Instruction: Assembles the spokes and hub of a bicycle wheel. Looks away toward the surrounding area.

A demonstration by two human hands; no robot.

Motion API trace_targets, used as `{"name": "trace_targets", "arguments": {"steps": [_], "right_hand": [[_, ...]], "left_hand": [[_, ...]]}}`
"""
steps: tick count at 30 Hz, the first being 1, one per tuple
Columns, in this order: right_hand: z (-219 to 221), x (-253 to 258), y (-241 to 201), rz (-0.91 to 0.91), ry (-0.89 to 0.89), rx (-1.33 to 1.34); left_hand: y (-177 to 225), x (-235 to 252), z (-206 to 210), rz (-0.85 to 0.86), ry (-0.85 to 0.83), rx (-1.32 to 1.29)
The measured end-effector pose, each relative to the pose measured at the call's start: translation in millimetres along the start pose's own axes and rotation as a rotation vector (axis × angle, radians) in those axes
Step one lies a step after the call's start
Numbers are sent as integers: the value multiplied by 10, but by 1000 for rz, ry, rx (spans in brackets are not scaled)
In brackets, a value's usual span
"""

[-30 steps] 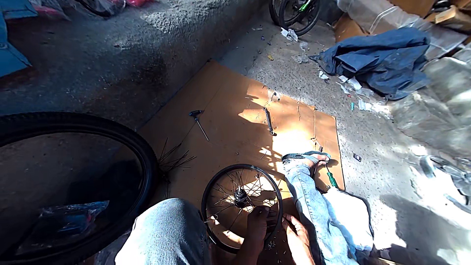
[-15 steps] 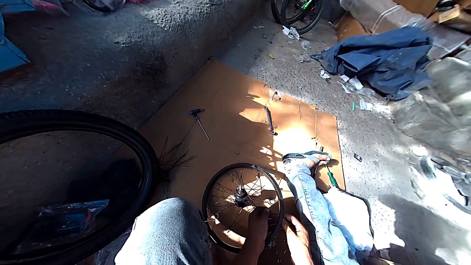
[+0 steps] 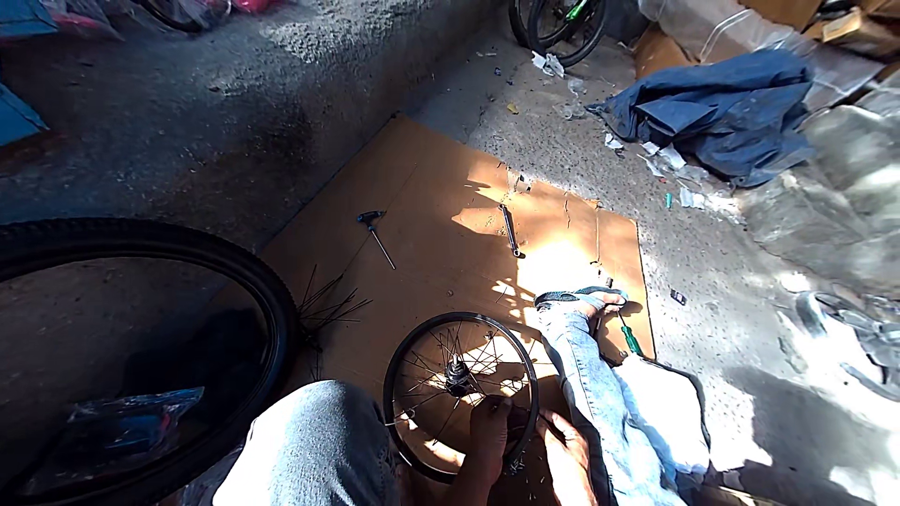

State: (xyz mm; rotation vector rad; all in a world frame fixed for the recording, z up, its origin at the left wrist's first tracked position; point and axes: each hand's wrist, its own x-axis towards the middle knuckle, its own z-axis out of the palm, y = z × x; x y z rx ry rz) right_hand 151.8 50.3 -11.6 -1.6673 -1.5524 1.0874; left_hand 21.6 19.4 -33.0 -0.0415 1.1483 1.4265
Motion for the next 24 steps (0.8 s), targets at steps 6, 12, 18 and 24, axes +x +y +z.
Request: {"name": "trace_targets", "arguments": {"steps": [6, 12, 18, 24], "right_hand": [[4, -12, -33, 12, -2, 28], [22, -38, -69, 128, 12, 148], [35, -151, -174, 199, 18, 268], [-31, -229, -287, 165, -57, 329]], "left_hand": [[-4, -2, -2, 15, -7, -17], [21, -3, 9, -10, -10, -44], [61, -18, 26, -19, -6, -52], [136, -47, 53, -41, -2, -93]]}}
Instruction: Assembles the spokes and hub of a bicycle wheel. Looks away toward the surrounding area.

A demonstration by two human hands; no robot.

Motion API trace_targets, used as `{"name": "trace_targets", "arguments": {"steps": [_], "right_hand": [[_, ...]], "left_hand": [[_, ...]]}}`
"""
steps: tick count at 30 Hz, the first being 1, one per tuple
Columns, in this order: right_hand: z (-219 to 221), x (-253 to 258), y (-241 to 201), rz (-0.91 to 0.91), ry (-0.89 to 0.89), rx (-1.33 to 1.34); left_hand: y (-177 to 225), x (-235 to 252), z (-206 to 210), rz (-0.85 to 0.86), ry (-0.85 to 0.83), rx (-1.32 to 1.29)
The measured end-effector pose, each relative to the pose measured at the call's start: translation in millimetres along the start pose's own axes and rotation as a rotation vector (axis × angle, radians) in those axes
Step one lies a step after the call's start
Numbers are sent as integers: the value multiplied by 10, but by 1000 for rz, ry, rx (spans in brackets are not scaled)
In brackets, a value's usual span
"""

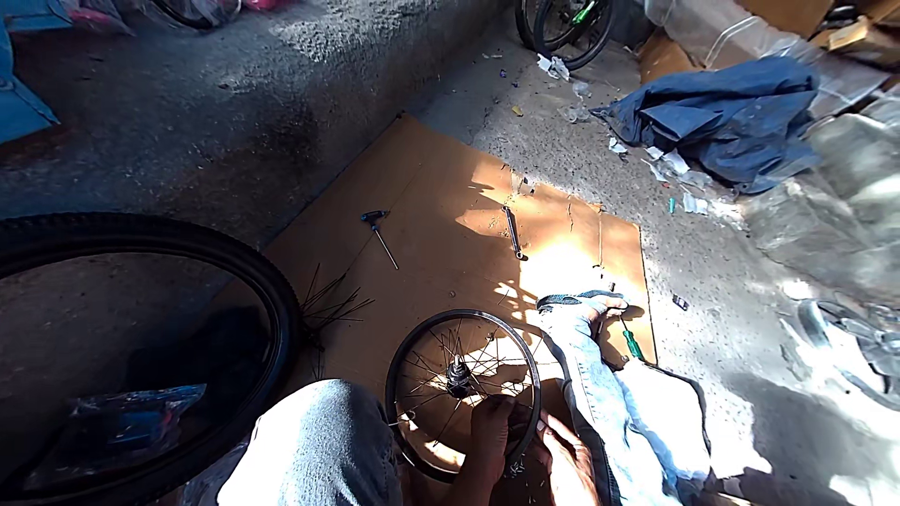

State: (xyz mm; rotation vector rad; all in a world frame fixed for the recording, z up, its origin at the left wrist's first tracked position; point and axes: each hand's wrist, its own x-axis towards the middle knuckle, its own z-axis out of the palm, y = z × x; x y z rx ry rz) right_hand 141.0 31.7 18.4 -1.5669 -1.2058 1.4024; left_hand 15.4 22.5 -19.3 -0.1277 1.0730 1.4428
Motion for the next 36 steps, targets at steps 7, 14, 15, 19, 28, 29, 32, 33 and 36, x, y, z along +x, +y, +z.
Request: {"name": "trace_targets", "arguments": {"steps": [7, 14, 15, 19, 28, 29, 32, 33, 36], "right_hand": [[-111, 130, 128, -165, -27, -305], [-172, 310, 146, -350, -70, -444], [-184, 320, 159, -408, -71, -502], [-196, 305, 201, -539, -69, -631], [-245, 325, 169, -474, -135, -619], [-255, 330, 173, -477, -144, -626], [-252, 322, 120, -394, -227, -542], [-239, 326, 113, -380, -234, -519], [-246, 356, 156, -403, -193, -576]], "left_hand": [[-8, -18, -49, -22, -9, 42], [58, -52, -41, -70, 4, 76], [64, -60, -42, -74, 6, 81], [87, -99, -30, -87, 18, 91], [102, -123, -27, -96, 30, 115], [101, -121, -28, -96, 31, 122], [96, -114, -33, -88, 31, 126], [96, -115, -35, -88, 34, 130], [102, -128, -37, -88, 38, 154]]}}
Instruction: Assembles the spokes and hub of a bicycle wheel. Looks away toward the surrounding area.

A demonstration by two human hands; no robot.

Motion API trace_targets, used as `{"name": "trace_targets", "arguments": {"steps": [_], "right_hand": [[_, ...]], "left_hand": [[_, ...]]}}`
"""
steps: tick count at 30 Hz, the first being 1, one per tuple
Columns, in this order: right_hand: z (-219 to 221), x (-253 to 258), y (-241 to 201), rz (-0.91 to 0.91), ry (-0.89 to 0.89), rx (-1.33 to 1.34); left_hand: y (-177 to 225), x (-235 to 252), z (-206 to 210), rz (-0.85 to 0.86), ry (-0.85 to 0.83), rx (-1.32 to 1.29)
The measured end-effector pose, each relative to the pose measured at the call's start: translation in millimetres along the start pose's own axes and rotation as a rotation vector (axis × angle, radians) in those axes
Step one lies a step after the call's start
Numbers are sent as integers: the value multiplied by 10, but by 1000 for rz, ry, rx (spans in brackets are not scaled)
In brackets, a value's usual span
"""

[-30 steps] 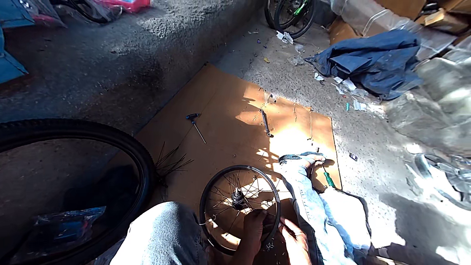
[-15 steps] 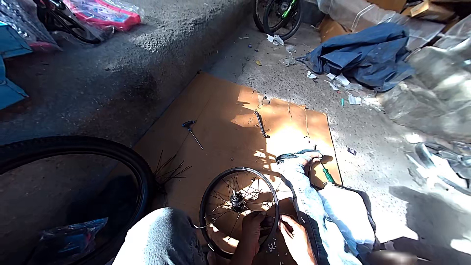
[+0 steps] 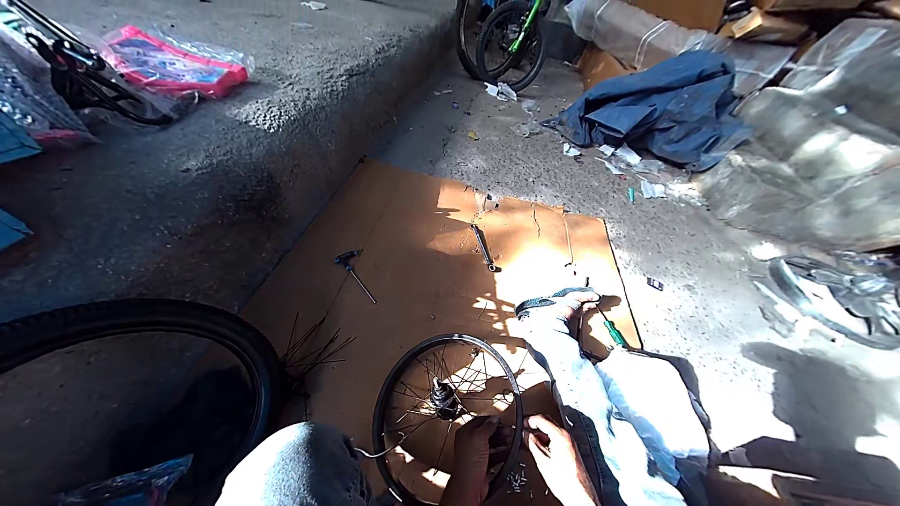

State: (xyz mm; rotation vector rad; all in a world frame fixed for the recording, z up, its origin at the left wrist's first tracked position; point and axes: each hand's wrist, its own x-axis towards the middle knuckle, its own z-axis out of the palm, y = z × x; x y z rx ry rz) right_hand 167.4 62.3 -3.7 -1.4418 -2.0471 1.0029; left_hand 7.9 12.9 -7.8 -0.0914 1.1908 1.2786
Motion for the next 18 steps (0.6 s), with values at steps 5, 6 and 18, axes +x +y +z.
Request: {"name": "trace_targets", "arguments": {"steps": [5, 6, 18], "right_hand": [[-51, 4, -52, 85, -81, 63], [-39, 10, -66, 97, -78, 53], [7, 28, 27, 68, -73, -61]], "left_hand": [[15, -21, 31, -3, 15, -10], [15, -21, 29, -4, 18, -10], [-30, -5, -7, -9, 33, 71]]}}
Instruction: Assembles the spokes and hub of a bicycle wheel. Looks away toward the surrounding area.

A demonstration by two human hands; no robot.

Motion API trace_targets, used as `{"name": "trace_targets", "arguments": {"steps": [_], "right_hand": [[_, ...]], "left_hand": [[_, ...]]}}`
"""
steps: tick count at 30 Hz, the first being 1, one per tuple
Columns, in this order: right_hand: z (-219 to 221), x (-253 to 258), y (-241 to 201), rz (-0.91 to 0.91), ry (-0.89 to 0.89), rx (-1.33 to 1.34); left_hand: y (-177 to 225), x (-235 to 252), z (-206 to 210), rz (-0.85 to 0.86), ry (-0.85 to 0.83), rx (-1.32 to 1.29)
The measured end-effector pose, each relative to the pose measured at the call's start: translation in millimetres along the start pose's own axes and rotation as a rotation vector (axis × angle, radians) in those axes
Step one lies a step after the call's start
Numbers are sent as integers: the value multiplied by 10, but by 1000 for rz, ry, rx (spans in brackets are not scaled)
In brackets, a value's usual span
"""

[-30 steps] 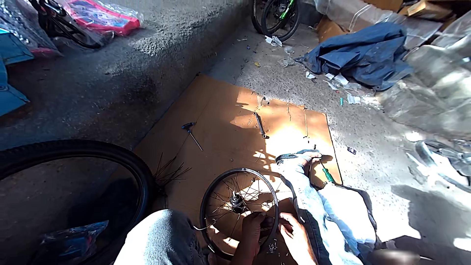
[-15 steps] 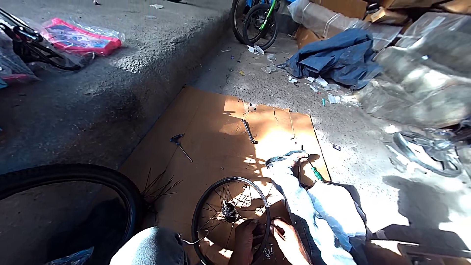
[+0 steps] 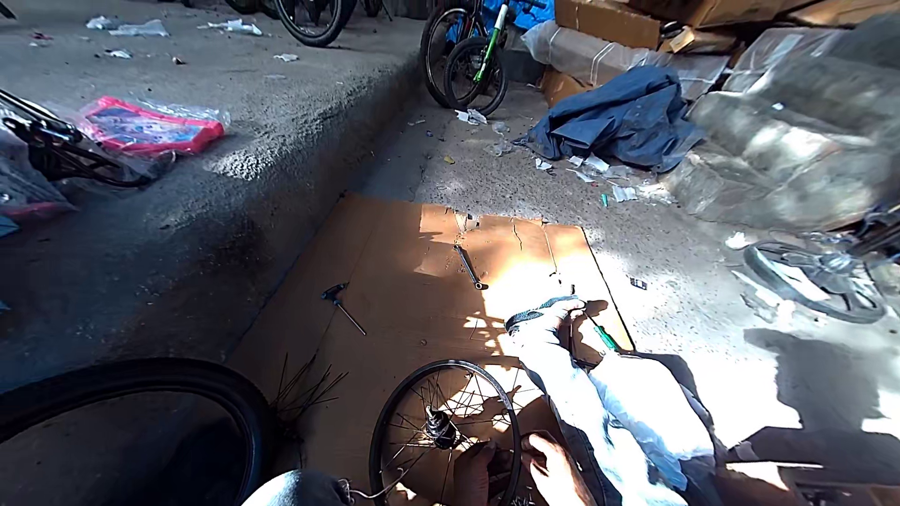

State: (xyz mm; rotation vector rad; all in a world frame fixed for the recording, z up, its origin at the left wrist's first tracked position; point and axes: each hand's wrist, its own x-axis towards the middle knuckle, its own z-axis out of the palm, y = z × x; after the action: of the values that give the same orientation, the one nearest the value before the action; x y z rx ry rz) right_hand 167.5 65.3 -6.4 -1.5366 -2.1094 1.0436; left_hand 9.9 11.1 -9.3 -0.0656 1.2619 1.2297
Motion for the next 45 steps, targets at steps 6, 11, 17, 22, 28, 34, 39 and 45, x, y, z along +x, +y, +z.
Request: {"name": "trace_targets", "arguments": {"steps": [6, 11, 17, 22, 28, 34, 39, 45], "right_hand": [[-5, 4, -20, 31, -36, 87], [13, 13, 20, 40, -64, 67], [60, 41, -35, 85, -30, 287], [82, 93, -10, 73, -27, 256], [3, 15, -43, 99, -96, 145], [37, 63, -14, 64, -38, 237], [70, 69, -57, 20, -13, 305], [19, -17, -182, -22, 60, 242]], "left_hand": [[-16, 31, 2, 17, 11, 31], [-13, 4, 15, 39, 27, 39], [214, -172, 40, 126, 208, 1071], [182, -220, 81, 586, 389, 1710], [49, 150, -73, 986, -132, 1467], [267, 157, -88, 900, -341, 1548], [290, 250, -121, 772, -340, 1280], [153, 261, -121, 774, -350, 1014]]}}
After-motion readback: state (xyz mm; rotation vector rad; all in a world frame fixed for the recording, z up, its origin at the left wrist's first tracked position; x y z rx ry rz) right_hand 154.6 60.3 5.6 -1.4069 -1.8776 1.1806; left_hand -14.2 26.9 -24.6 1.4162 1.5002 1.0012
